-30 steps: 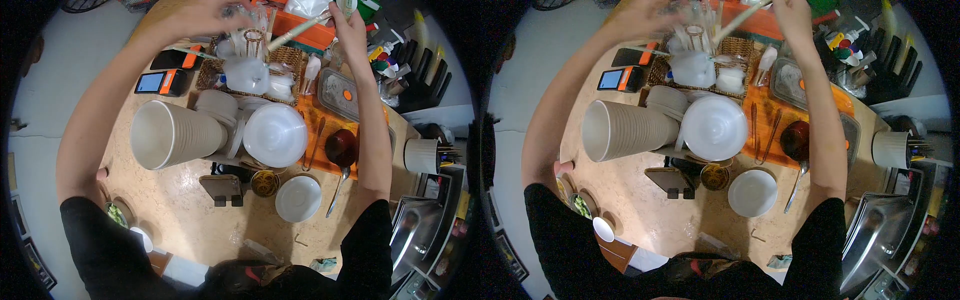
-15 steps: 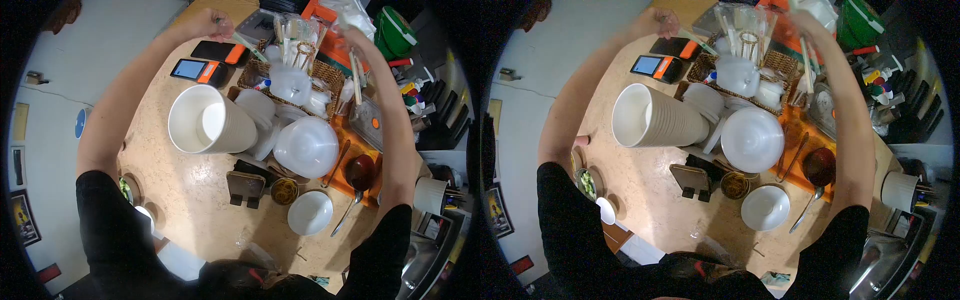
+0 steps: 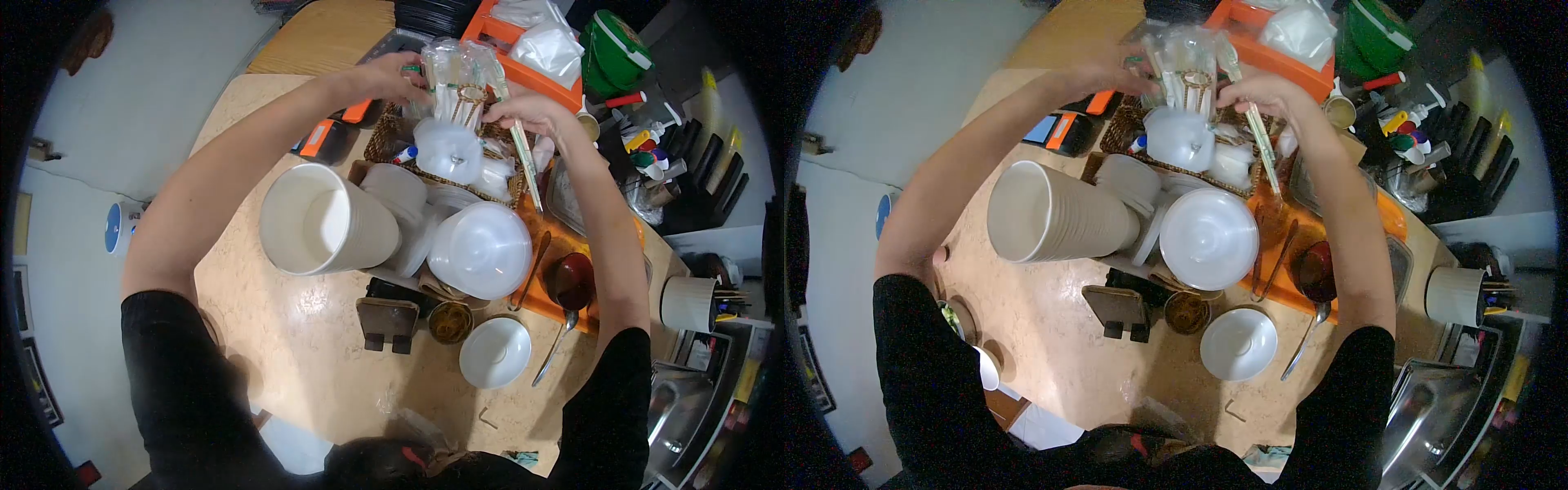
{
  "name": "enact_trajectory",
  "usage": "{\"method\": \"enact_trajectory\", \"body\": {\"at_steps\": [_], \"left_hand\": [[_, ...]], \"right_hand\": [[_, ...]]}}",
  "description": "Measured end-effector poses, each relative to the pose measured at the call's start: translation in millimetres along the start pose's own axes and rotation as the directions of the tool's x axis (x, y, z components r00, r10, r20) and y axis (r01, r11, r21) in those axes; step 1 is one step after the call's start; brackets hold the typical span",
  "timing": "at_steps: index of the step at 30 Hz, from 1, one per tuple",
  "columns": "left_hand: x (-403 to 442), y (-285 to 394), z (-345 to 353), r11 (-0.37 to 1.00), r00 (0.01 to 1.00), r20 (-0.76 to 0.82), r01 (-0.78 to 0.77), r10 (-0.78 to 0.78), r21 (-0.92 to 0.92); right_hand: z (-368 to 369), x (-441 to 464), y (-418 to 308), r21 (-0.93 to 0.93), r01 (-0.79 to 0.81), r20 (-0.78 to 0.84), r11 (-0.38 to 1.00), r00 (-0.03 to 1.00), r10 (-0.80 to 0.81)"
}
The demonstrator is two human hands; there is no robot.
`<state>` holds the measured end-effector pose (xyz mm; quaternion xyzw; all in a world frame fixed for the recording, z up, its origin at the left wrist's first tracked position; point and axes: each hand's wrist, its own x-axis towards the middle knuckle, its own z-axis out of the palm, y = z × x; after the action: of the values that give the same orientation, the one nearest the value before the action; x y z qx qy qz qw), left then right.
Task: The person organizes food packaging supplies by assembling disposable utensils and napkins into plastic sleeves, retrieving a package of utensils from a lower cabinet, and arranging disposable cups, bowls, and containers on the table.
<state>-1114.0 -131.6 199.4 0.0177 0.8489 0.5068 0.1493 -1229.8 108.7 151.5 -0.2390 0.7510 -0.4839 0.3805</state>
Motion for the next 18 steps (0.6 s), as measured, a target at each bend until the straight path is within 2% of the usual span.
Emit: {"method": "enact_trajectory", "body": {"at_steps": [2,4,5,6,8,9,11,12,14,15,17,18], "left_hand": [[13.0,-3.3,12.9,1.0,1.0,0.009,0.014,-0.015,0.012],[30.9,-8.6,19.4,0.992,0.995,0.078,-0.075,0.067,0.105],[41.0,-9.4,22.6,0.979,1.0,0.009,0.021,-0.023,0.202],[47.0,-12.6,21.3,0.979,1.0,0.012,0.018,-0.021,0.203],[51.7,-15.7,18.8,0.991,0.999,-0.039,-0.028,0.033,0.133],[52.6,-18.4,17.6,0.991,0.999,-0.039,-0.026,0.032,0.132],[50.2,-21.4,15.1,0.983,0.983,-0.082,-0.167,0.161,-0.073],[49.4,-21.7,13.9,0.983,0.984,-0.083,-0.165,0.159,-0.076],[52.0,-22.0,11.2,0.964,0.957,-0.119,-0.263,0.266,0.036],[53.8,-21.9,10.1,0.964,0.957,-0.116,-0.264,0.266,0.03],[57.3,-22.0,7.8,0.957,0.96,-0.127,-0.225,0.25,0.182],[58.0,-23.2,7.4,0.957,0.96,-0.122,-0.228,0.251,0.18]], "right_hand": [[6.3,0.2,-1.7,0.002,0.011,-0.033,1.0,0.999,-0.011],[5.5,15.6,7.7,-0.116,-0.062,-0.071,0.991,0.996,0.054],[5.4,24.0,14.1,-0.065,-0.056,-0.121,0.996,0.991,0.048],[1.1,26.9,21.3,-0.063,-0.056,-0.124,0.996,0.991,0.048],[3.7,23.7,20.5,-0.024,-0.087,-0.268,0.996,0.96,0.078],[2.6,23.7,22.0,-0.024,-0.088,-0.267,0.996,0.961,0.079],[1.4,23.3,27.1,0.105,-0.04,-0.237,0.994,0.969,0.064],[1.2,25.3,28.1,0.104,-0.042,-0.235,0.994,0.97,0.066],[0.6,26.0,23.5,0.023,-0.054,-0.199,0.998,0.978,0.058],[-2.0,26.9,22.6,0.023,-0.06,-0.201,0.998,0.978,0.063],[-8.1,28.8,20.8,-0.012,-0.109,-0.149,0.994,0.983,0.106],[-9.4,27.4,22.7,-0.01,-0.113,-0.153,0.994,0.982,0.111]]}}
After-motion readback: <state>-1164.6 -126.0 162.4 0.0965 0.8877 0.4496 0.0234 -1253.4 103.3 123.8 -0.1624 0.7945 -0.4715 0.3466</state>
